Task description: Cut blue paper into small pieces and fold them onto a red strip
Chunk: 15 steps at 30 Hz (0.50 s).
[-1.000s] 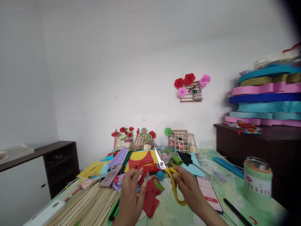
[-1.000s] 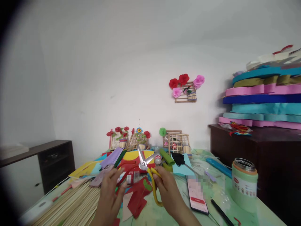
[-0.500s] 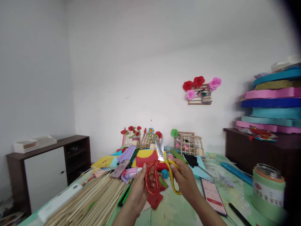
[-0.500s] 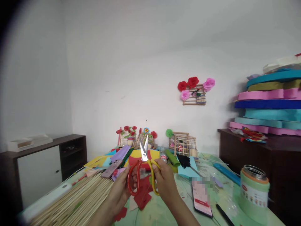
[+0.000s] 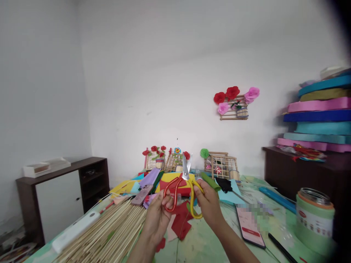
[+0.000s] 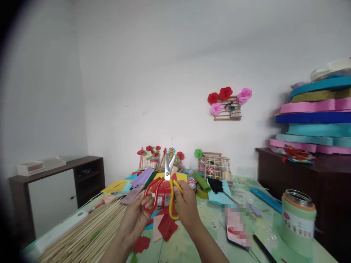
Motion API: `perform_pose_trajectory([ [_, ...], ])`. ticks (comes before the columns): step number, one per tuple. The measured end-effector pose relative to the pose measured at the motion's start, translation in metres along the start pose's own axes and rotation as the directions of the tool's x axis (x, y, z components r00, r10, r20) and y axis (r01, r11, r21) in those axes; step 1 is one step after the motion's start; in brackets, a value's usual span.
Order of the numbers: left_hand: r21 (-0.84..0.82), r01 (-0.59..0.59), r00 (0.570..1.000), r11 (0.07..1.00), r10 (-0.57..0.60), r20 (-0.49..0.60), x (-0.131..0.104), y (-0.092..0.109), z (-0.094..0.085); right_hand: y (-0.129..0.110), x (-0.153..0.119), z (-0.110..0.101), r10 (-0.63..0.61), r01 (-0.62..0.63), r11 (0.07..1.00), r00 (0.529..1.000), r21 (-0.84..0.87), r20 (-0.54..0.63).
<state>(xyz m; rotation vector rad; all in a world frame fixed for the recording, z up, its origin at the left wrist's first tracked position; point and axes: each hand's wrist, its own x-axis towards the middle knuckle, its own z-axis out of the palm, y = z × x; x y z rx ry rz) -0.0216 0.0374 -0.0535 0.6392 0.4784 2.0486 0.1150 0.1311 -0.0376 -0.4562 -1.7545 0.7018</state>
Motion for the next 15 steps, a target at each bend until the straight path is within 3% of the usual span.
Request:
perform_pose_trajectory([
  [2, 0.03, -0.032, 0.999, 0.999, 0.032, -0.021, 0.001, 0.002, -0.001, -0.002, -0.004, 0.002, 0.0, 0.0, 1.0, 1.0, -0.007, -0.003],
  [6, 0.091, -0.101, 0.991, 0.991, 0.108, -0.08, -0.004, -0.009, 0.003, -0.013, -0.021, 0.005, -0.122, 0.091, 0.986, 0.966, -0.141, -0.23],
  [8, 0.113, -0.133, 0.982, 0.985, 0.146, -0.118, -0.01, -0.022, 0.007, -0.019, -0.029, 0.008, -0.12, 0.098, 0.988, 0.972, -0.116, -0.202],
  [10, 0.14, -0.16, 0.973, 0.977, 0.179, -0.143, -0.016, -0.036, 0.01, -0.022, -0.033, 0.014, 0.094, -0.089, 0.991, 0.995, 0.104, -0.044],
  [12, 0.171, -0.173, 0.966, 0.97, 0.2, -0.161, -0.022, -0.05, 0.012, -0.019, -0.033, 0.021, 0.34, -0.36, 0.876, 0.933, 0.32, 0.119],
  [14, 0.191, -0.171, 0.961, 0.967, 0.206, -0.183, -0.026, -0.061, 0.012, -0.012, -0.032, 0.026, 0.442, -0.48, 0.78, 0.877, 0.401, 0.19],
  [15, 0.191, -0.165, 0.96, 0.968, 0.202, -0.192, -0.028, -0.066, 0.011, -0.008, -0.031, 0.028, 0.455, -0.491, 0.77, 0.87, 0.406, 0.191],
])
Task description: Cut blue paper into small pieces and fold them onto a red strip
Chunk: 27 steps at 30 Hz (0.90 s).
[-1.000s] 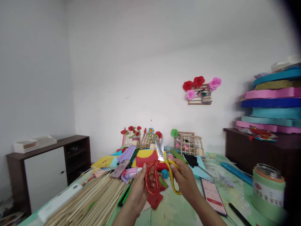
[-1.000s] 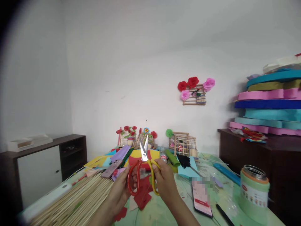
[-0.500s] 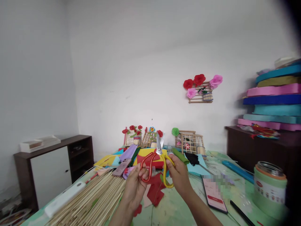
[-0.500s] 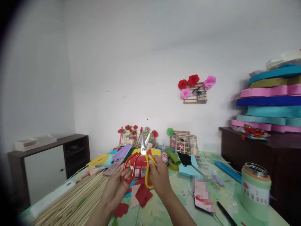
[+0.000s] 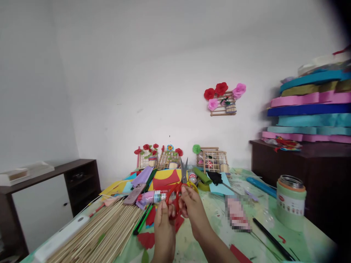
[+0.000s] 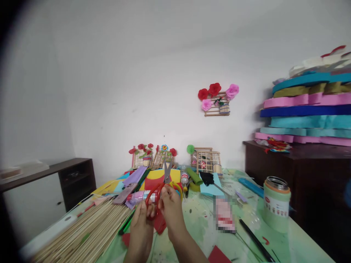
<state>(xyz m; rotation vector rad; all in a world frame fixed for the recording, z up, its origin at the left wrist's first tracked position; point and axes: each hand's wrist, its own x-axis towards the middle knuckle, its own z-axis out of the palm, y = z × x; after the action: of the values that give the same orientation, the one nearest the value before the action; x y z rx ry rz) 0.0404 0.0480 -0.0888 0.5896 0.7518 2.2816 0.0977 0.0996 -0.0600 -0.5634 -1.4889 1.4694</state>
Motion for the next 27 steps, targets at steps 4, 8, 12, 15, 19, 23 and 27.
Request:
perform_pose_trajectory([
  [4, -0.022, 0.037, 0.999, 0.999, -0.038, -0.017, -0.004, -0.016, -0.007, 0.014, 0.008, -0.007, -0.018, 0.016, 0.999, 0.999, -0.045, -0.047],
  [8, -0.028, 0.023, 1.0, 0.999, -0.023, -0.021, -0.002, -0.03, -0.017, 0.017, 0.011, -0.015, -0.12, 0.102, 0.977, 0.988, -0.186, -0.092],
  [12, -0.057, 0.061, 0.998, 0.997, -0.063, -0.022, 0.005, -0.034, -0.029, 0.008, -0.005, -0.018, -0.289, 0.239, 0.912, 0.951, -0.333, -0.108],
  [15, -0.134, 0.137, 0.989, 0.981, -0.142, -0.029, 0.014, -0.031, -0.039, -0.002, -0.03, -0.025, -0.333, 0.291, 0.89, 0.941, -0.352, -0.064],
  [19, -0.218, 0.27, 0.958, 0.938, -0.285, -0.039, 0.028, -0.03, -0.052, -0.01, -0.05, -0.054, -0.299, 0.263, 0.94, 0.941, -0.22, -0.155],
  [23, -0.206, 0.372, 0.918, 0.905, -0.391, -0.061, 0.036, -0.038, -0.066, 0.005, -0.041, -0.101, -0.269, 0.166, 0.928, 0.919, -0.335, -0.289],
  [27, -0.143, 0.449, 0.881, 0.882, -0.464, -0.095, 0.045, -0.049, -0.08, 0.041, -0.038, -0.152, -0.25, 0.055, 0.826, 0.927, -0.562, -0.278],
])
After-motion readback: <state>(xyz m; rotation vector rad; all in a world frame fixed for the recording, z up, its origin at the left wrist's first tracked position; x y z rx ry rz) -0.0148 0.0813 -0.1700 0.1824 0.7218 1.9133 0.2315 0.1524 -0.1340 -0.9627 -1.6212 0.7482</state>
